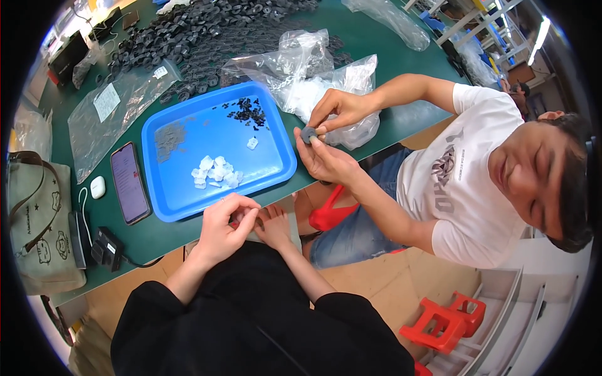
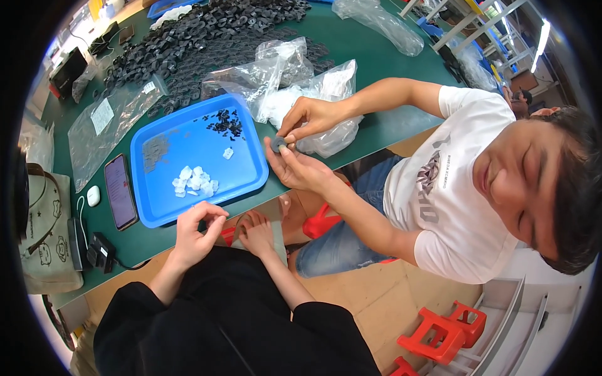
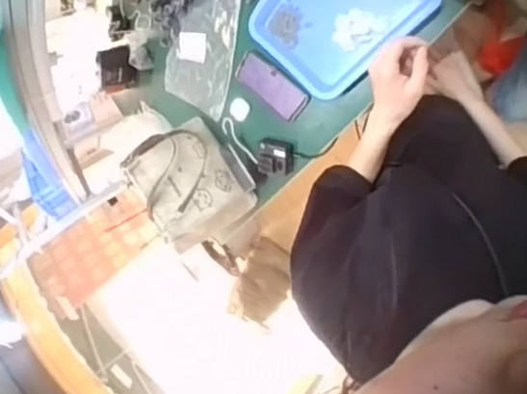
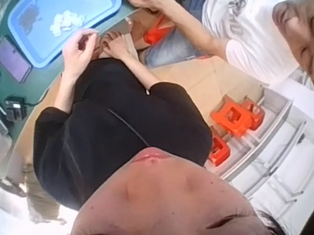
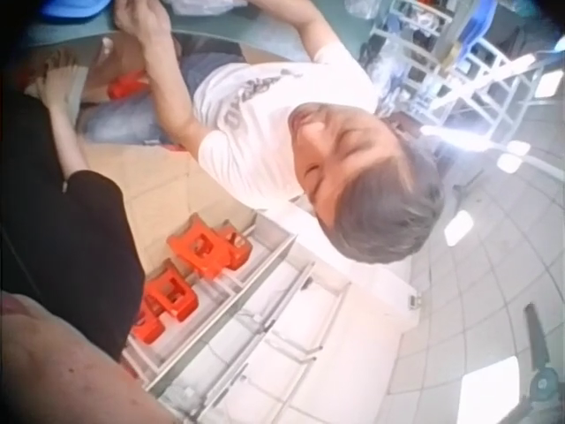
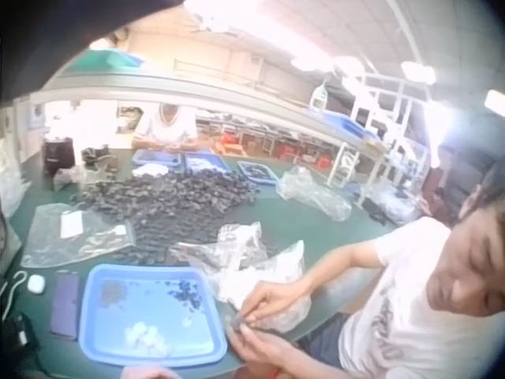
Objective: The person assembles components by fitting small black and grey pieces into white plastic holders and inserting them into grey casing parts by hand.
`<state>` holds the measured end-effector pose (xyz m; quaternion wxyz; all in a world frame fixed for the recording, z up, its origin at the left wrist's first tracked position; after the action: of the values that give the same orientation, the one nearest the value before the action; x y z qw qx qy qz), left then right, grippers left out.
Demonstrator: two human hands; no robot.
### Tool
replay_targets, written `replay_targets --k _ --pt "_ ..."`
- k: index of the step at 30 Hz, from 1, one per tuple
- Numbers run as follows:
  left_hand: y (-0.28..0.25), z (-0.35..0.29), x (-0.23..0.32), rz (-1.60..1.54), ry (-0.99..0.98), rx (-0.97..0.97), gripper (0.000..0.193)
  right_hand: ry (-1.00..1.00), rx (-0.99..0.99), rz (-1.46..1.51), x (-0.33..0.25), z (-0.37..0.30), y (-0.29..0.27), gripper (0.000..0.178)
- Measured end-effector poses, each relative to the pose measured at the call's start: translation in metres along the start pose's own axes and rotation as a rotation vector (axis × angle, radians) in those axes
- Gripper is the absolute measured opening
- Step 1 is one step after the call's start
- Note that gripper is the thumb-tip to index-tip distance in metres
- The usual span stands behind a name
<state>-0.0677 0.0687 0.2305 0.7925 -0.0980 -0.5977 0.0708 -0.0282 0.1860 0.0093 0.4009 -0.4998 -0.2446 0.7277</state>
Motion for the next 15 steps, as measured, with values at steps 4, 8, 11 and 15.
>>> replay_targets --k 4,8,11,15 --pt "-0.004 0.009 0.02 0.116 0.286 0.113 0.009 0.005 -0.012 -0.002 0.0 0.0 -0.001 0.018" --pt "-0.001 0.021 0.02 0.246 0.423 0.172 0.01 0.01 -0.001 -0.002 -0.001 0.006 -0.002 0.016" --pt "0.004 0.026 0.009 0.334 0.453 0.182 0.01 0.022 0.0 -0.007 0.001 0.007 -0.001 0.014" --pt "0.011 0.024 0.011 0.422 0.49 0.201 0.011 0.027 0.046 -0.001 0.004 0.005 0.0 0.013"
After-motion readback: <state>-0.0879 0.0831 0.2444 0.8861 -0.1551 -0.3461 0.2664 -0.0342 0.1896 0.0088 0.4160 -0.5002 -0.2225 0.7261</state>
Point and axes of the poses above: each hand's wrist, its own z-axis towards the middle knuckle, its own y-axis out of the palm, x = y × z, the point moved 8 cm from there along z, towards the middle knuckle, and after that the axes turned 15 degrees about x, right-handed, at the moved point
